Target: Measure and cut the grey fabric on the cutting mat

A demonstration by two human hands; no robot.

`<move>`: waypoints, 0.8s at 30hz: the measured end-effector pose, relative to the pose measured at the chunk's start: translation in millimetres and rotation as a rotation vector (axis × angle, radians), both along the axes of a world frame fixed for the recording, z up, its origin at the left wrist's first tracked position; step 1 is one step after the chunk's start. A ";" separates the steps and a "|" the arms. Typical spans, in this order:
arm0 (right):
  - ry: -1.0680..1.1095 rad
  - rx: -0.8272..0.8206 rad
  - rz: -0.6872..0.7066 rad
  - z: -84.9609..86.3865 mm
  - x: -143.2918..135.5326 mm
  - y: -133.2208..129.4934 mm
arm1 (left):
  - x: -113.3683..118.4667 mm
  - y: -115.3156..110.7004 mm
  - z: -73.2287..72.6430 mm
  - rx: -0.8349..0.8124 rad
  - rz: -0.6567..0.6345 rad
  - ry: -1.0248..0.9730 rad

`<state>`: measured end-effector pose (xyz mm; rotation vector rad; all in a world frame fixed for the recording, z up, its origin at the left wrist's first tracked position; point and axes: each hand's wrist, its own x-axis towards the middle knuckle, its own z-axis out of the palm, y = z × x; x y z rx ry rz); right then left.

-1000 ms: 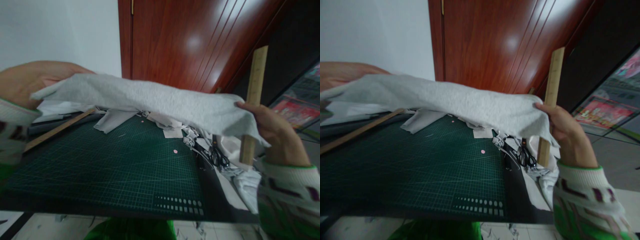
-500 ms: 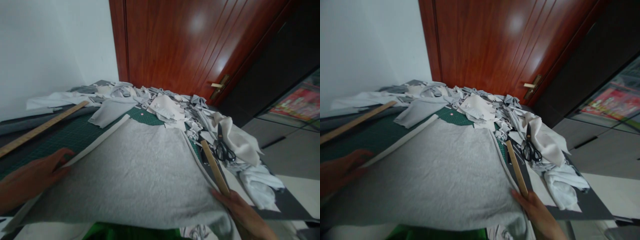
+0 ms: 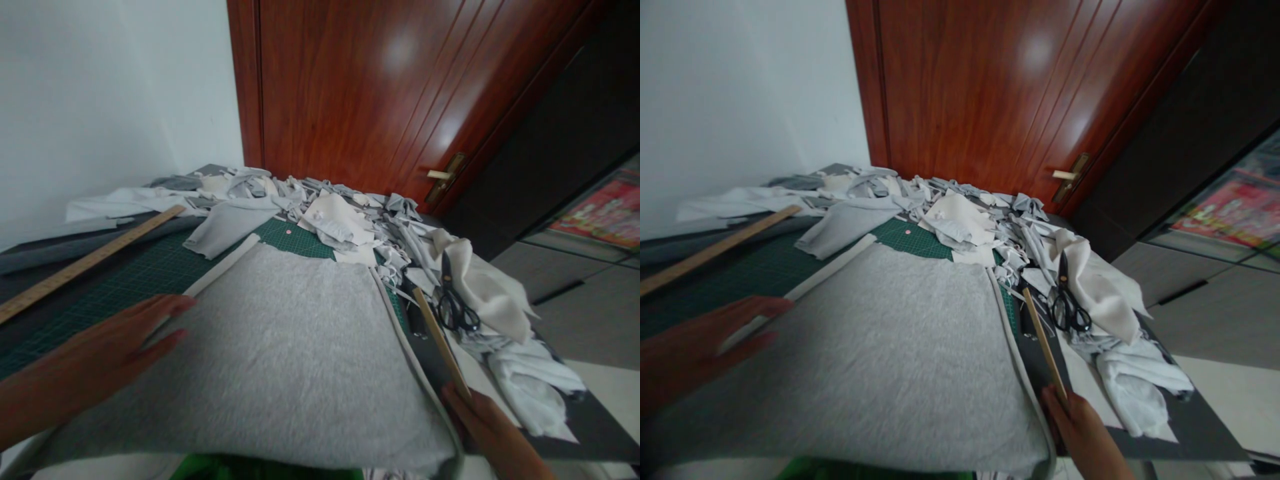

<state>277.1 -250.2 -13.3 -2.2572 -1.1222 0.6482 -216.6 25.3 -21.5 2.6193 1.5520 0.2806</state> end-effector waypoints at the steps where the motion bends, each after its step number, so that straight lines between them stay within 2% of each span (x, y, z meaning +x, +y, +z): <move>1: -0.007 0.006 -0.003 -2.8 2.2 1.3 | 21.7 -4.8 7.2 -0.090 -0.107 -0.034; 3: -0.002 0.021 0.017 -6.3 5.1 4.8 | 62.4 -9.9 19.8 -0.207 -0.289 -0.063; 5: 0.020 0.005 0.083 -7.0 5.5 10.8 | 93.9 -6.0 26.9 -0.240 -0.451 -0.061; 7: 0.022 -0.028 0.150 -5.3 3.9 19.8 | 112.9 7.3 27.3 -0.181 -0.532 -0.027; 8: 0.012 -0.033 0.165 -3.7 2.6 25.2 | 117.7 16.5 25.6 -0.124 -0.527 0.003; 11: -0.072 0.036 0.139 3.0 -0.1 44.5 | 117.2 46.8 18.4 0.002 -0.423 0.079; 14: -0.190 0.070 0.130 10.7 2.5 67.9 | 104.2 68.4 14.7 0.054 -0.306 0.112; 19: -0.306 0.062 0.220 12.3 17.2 115.3 | 84.5 78.7 15.0 0.124 -0.195 0.146; 24: -0.362 -0.066 0.223 6.6 23.3 156.1 | 72.7 86.8 9.6 0.163 -0.120 0.134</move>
